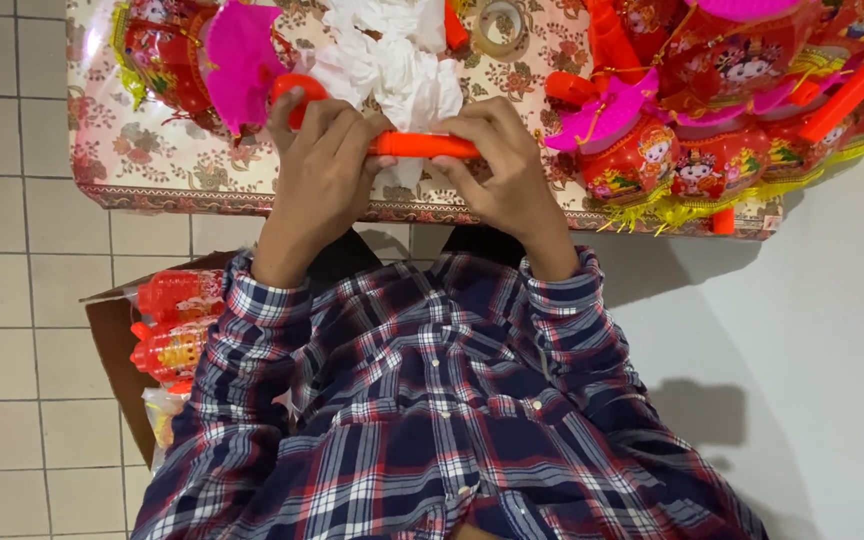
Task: Assembling decorative lanterns by applying glue and attaching plastic handles.
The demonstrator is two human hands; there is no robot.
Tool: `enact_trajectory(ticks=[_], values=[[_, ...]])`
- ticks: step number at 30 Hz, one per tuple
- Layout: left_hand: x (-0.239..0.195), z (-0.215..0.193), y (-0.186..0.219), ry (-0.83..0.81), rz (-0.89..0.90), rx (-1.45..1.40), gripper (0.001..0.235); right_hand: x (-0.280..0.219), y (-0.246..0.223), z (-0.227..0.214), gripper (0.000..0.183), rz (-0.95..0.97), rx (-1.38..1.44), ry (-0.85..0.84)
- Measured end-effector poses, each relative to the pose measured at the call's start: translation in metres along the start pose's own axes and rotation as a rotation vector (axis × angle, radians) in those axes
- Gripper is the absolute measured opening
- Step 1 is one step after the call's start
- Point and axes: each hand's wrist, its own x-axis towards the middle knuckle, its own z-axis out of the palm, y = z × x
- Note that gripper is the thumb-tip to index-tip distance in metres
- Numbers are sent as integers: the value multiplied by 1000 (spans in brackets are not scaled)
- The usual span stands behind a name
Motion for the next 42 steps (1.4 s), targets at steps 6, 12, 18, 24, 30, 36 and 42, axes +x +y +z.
enact_trajectory(ticks=[6, 12, 18, 24, 30, 36, 42], values=[[-2, 0, 2, -2, 2, 40, 22, -2, 3, 5, 31, 70, -12, -49], [-5, 8, -3, 8, 27, 74, 41, -4, 6, 4, 23, -41, -66, 42], [-4, 5, -1, 6, 19, 58, 26, -1, 3, 6, 36, -43, -133, -49], [-2, 4, 0, 30, 19, 51, 33, -3, 10, 12, 30, -127, -171, 35], [-3, 4, -1, 16, 28, 22, 46, 3, -7, 0, 27, -191, -169, 55], [-4, 3, -1, 14, 13, -47, 30, 0, -1, 8, 38, -130, -160, -8], [-8, 8, -2, 49, 22, 108, 21, 1, -2, 6, 31, -137, -206, 16]])
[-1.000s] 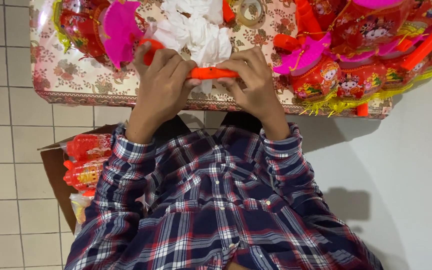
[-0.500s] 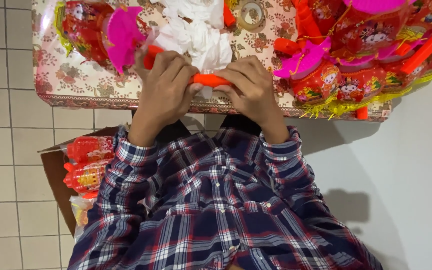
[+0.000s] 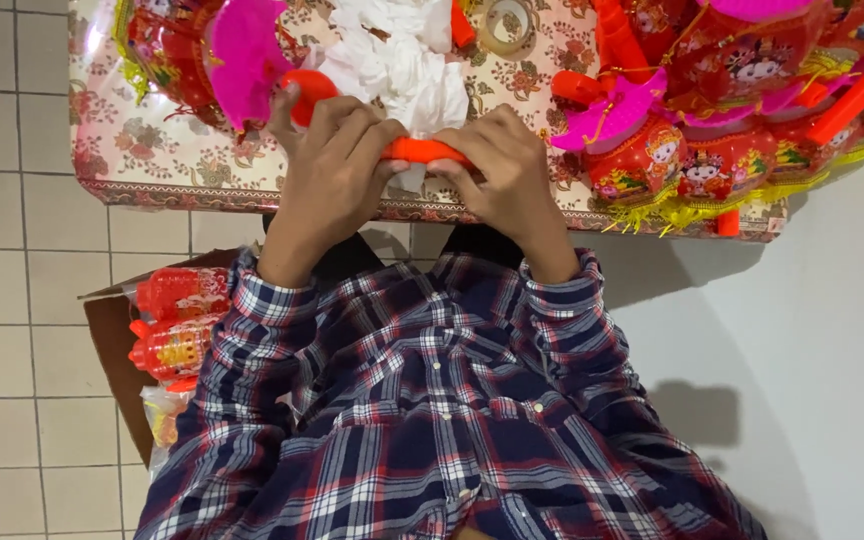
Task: Assembling decorative lanterns by applying glue and attaching plastic handles.
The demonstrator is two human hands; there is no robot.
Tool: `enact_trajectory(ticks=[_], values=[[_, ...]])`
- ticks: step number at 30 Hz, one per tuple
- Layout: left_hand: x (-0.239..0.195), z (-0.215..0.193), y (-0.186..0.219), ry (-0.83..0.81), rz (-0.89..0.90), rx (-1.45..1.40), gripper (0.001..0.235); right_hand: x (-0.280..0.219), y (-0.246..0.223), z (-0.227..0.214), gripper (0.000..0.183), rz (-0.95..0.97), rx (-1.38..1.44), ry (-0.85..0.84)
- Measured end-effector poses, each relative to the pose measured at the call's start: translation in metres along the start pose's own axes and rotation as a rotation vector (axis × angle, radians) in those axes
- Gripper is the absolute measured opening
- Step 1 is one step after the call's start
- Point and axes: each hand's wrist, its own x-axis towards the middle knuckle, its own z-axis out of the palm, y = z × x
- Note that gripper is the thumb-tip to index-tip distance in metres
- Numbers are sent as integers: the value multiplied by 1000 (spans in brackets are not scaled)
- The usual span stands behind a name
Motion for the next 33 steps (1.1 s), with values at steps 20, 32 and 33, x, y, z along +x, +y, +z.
enact_trajectory(ticks=[20, 32, 33], values=[[3, 32, -15, 277, -18, -525, 13, -8, -18, 3, 30, 354, 340, 261], [23, 42, -4, 390, 167, -156, 21, 19, -34, -17, 27, 174, 312, 305], [23, 44, -4, 398, 170, -135, 20, 23, -36, -23, 26, 153, 239, 303]])
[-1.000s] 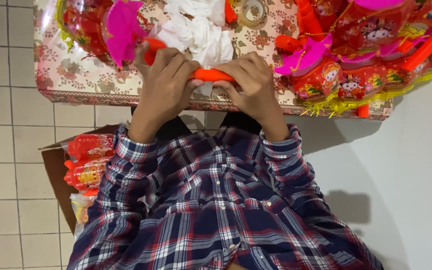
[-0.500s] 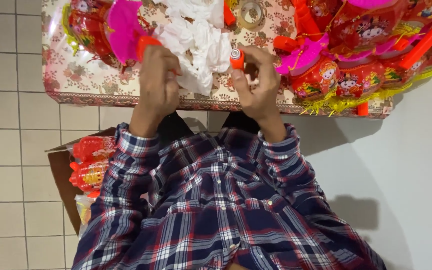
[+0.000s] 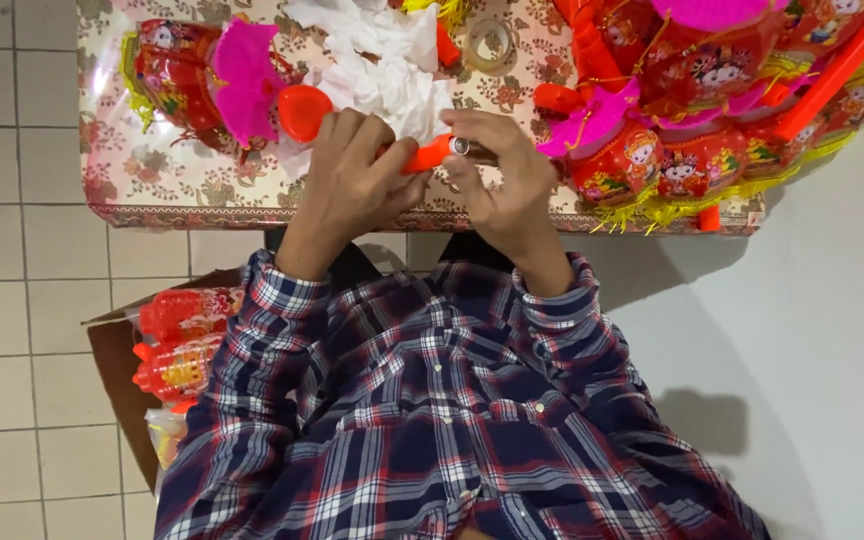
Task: Assembling decorative lanterns by applying glue and attaching plastic handles.
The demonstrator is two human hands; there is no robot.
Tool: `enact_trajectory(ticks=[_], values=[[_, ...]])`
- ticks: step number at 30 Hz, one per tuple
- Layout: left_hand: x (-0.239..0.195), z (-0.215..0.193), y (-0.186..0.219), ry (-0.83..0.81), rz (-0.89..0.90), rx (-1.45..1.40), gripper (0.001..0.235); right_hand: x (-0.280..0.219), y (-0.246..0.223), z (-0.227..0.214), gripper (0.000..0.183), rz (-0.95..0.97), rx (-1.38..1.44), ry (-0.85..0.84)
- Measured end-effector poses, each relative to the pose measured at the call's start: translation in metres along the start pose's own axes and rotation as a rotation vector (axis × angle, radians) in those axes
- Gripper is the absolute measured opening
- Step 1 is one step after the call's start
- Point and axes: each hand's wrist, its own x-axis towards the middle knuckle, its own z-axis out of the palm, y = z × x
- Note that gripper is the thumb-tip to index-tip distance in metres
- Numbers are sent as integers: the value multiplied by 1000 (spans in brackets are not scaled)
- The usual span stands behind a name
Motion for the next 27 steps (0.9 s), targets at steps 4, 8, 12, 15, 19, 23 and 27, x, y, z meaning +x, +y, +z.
enact_trajectory(ticks=[4, 8, 12, 15, 19, 23, 27], values=[[12, -24, 8, -248, -106, -1, 27, 4, 3, -13, 7, 99, 97, 94], [1, -18, 2, -227, -129, 32, 31, 26, -10, -26, 9, 141, 245, 244], [1, -19, 0, -161, -257, -29, 21, 26, 9, -10, 13, 207, -574, -81], [7, -26, 2, -137, -277, -93, 19, 25, 34, 6, 12, 281, -793, -251], [2, -25, -1, -134, -281, -116, 25, 40, 46, 16, 38, 469, -887, -409], [4, -27, 0, -135, -275, -134, 22, 46, 46, 16, 30, 493, -875, -452], [4, -26, -2, -157, -278, -145, 24, 43, 52, 14, 19, 386, -846, -401]])
